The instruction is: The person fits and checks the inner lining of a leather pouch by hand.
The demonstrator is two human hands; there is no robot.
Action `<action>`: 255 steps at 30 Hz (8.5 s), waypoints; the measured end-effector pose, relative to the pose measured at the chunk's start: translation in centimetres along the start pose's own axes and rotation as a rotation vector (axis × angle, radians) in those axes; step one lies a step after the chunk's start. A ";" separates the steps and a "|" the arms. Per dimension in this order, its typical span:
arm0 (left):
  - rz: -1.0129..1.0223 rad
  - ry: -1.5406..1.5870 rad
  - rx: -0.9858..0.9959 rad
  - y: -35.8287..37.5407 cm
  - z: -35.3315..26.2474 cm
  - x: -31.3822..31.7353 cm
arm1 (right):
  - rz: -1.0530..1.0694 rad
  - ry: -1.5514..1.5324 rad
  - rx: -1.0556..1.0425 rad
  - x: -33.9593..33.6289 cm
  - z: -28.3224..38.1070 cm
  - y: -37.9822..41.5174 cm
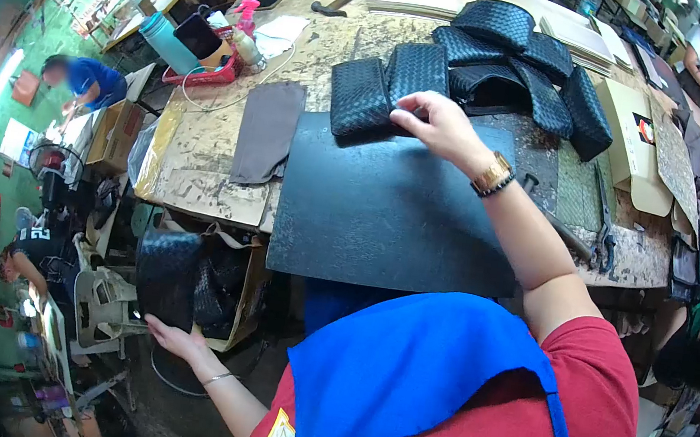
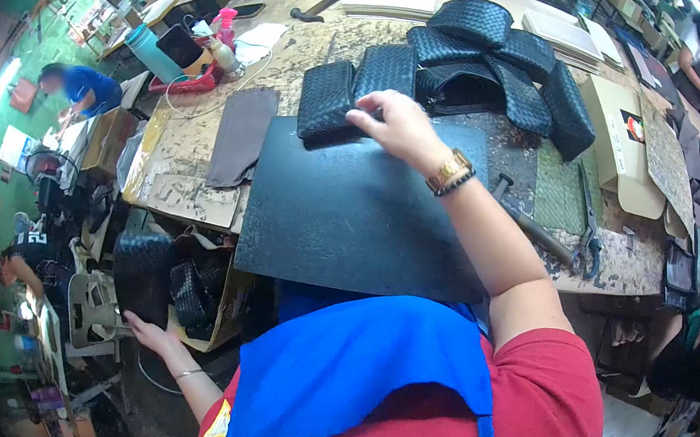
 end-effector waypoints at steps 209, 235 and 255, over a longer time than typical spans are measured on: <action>1.117 0.853 1.258 12.8 -32.6 17.1 | -0.011 0.706 -1.302 -16.9 30.0 27.5; 1.262 -0.401 0.801 16.0 2.3 41.4 | -0.292 -0.110 0.284 -3.1 -6.7 2.6; 1.512 0.085 0.020 24.5 1.0 24.6 | 0.304 -0.593 0.138 7.6 2.1 0.7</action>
Point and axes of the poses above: each hand's wrist, its own y-axis away from the middle knuckle, its own x-axis out of the palm, z = x × y, the point moved 6 cm from there along -y, towards the middle knuckle, and after that the axes turned 9 degrees about z, right-handed, at the moved point
